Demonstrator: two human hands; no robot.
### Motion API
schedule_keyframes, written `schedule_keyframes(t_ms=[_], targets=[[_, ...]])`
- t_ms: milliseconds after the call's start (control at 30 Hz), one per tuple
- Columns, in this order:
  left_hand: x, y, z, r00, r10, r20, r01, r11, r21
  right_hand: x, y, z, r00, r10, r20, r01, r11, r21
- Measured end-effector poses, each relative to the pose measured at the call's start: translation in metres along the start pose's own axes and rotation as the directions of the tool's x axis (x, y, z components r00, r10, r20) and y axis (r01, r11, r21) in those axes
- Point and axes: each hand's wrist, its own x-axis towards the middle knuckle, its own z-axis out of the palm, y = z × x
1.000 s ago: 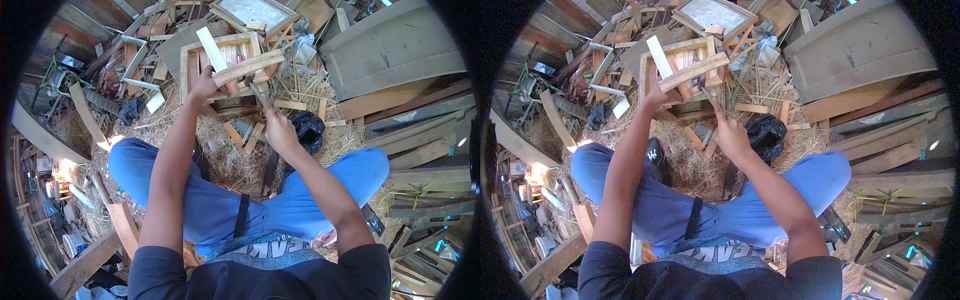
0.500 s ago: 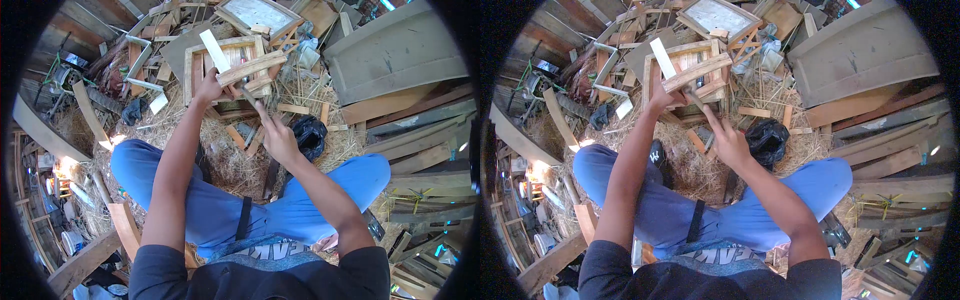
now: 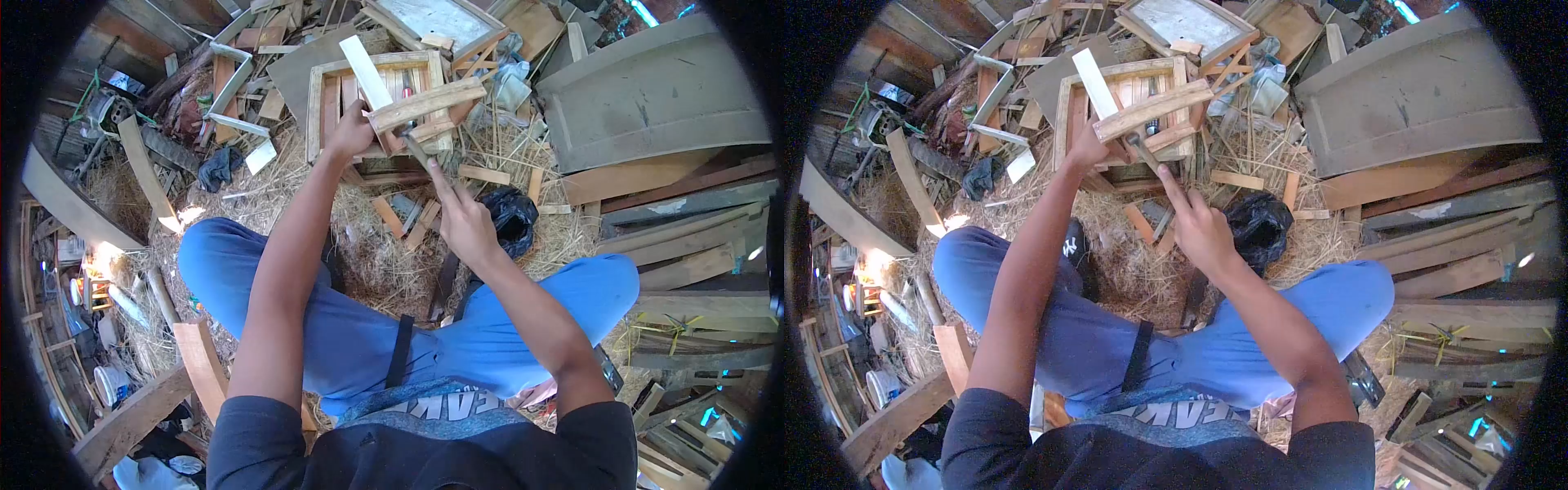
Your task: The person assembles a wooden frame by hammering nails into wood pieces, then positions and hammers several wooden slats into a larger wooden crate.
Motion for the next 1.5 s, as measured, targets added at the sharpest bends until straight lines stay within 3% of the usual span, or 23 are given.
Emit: schedule_keyframes(t_ms=[33, 100, 133, 233, 267, 300, 400, 433, 467, 500, 567, 600, 700, 767, 833, 867, 900, 967, 1000, 1133, 1267, 1433, 1500], targets=[[0.003, 0.000, 0.002, 0.994, 0.106, -0.003, -0.105, 0.993, 0.052, 0.001, 0.000, -0.001, 1.000, 0.000, 0.001, 0.000, 1.000, -0.005], [0.007, 0.005, 0.000, 0.997, 0.074, -0.004, -0.073, 0.992, 0.107, 0.008, 0.001, -0.003, 0.975, 0.122, 0.185, -0.107, 0.990, -0.090], [0.006, 0.008, 0.000, 0.999, 0.047, -0.022, -0.044, 0.992, 0.119, 0.009, 0.002, -0.002, 0.991, 0.083, 0.109, -0.087, 0.996, 0.031], [0.011, -0.020, -0.005, 0.999, 0.043, -0.009, -0.038, 0.958, 0.283, 0.001, 0.009, 0.003, 0.999, 0.033, 0.016, -0.032, 0.998, -0.058], [0.011, -0.019, -0.003, 1.000, 0.014, 0.000, -0.014, 0.986, 0.169, 0.006, 0.012, 0.002, 0.970, 0.154, 0.190, -0.129, 0.982, -0.138], [0.015, -0.020, -0.002, 1.000, -0.006, 0.013, 0.006, 0.998, 0.057, 0.005, 0.012, -0.003, 0.971, 0.155, 0.184, -0.130, 0.981, -0.141], [0.024, -0.033, -0.008, 0.997, 0.075, -0.007, -0.072, 0.982, 0.177, 0.006, 0.010, -0.006, 0.978, 0.145, 0.147, -0.142, 0.989, -0.029], [0.014, -0.018, -0.004, 0.995, 0.104, -0.006, -0.099, 0.967, 0.235, 0.003, 0.012, 0.001, 0.996, 0.060, 0.070, -0.059, 0.998, -0.018], [0.006, -0.001, -0.003, 0.999, -0.007, 0.038, 0.003, 0.994, 0.110, 0.000, 0.014, 0.004, 1.000, -0.026, -0.008, 0.026, 0.999, -0.019], [0.003, -0.005, 0.001, 0.999, -0.007, 0.039, 0.003, 0.994, 0.106, -0.002, 0.013, 0.003, 1.000, -0.025, -0.006, 0.025, 0.999, -0.022], [0.006, -0.005, 0.002, 0.997, 0.072, 0.023, -0.072, 0.997, 0.004, 0.004, 0.009, 0.001, 0.990, 0.049, 0.136, -0.046, 0.999, -0.022], [-0.003, 0.019, 0.002, 0.998, -0.049, 0.037, 0.048, 0.999, 0.025, 0.007, 0.007, 0.000, 0.990, 0.046, 0.135, -0.045, 0.999, -0.015], [-0.003, 0.016, 0.000, 0.997, -0.057, 0.054, 0.056, 0.998, 0.029, 0.003, 0.001, -0.005, 0.969, 0.099, 0.225, -0.072, 0.990, -0.124], [0.007, 0.011, 0.001, 0.999, -0.009, 0.052, 0.004, 0.996, 0.089, 0.009, 0.002, -0.011, 0.980, 0.104, 0.169, -0.085, 0.990, -0.114], [-0.002, 0.005, 0.003, 0.994, 0.104, -0.018, -0.103, 0.995, 0.010, 0.012, -0.001, -0.023, 0.962, 0.143, 0.233, -0.158, 0.986, 0.047], [0.017, -0.036, -0.003, 0.981, 0.191, -0.037, -0.189, 0.981, 0.055, 0.009, 0.012, -0.019, 0.991, 0.073, 0.111, -0.085, 0.990, 0.109], [0.017, -0.032, -0.005, 0.980, 0.195, -0.034, -0.193, 0.979, 0.060, 0.011, 0.016, -0.024, 0.992, 0.073, 0.104, -0.084, 0.990, 0.113], [0.008, -0.012, 0.001, 0.999, -0.040, -0.009, 0.037, 0.977, -0.211, 0.018, 0.019, -0.047, 0.969, 0.233, 0.088, -0.241, 0.965, 0.105], [0.002, 0.005, 0.002, 0.996, -0.094, -0.003, 0.091, 0.975, -0.203, 0.025, 0.015, -0.067, 0.965, 0.239, 0.111, -0.247, 0.967, 0.064], [-0.010, 0.014, 0.011, 0.993, -0.046, -0.105, 0.013, 0.956, -0.292, 0.032, 0.030, -0.096, 0.948, 0.279, 0.153, -0.279, 0.960, -0.024], [-0.018, 0.033, 0.021, 0.971, 0.045, -0.236, -0.099, 0.970, -0.220, 0.036, 0.041, -0.126, 0.941, 0.269, 0.207, -0.261, 0.963, -0.065], [-0.026, 0.041, 0.028, 0.961, 0.131, -0.243, -0.166, 0.978, -0.127, 0.030, 0.075, -0.161, 0.870, 0.313, 0.380, -0.242, 0.944, -0.223], [-0.029, 0.048, 0.028, 0.961, 0.178, -0.211, -0.210, 0.967, -0.142, 0.025, 0.078, -0.165, 0.881, 0.282, 0.380, -0.236, 0.958, -0.163]])
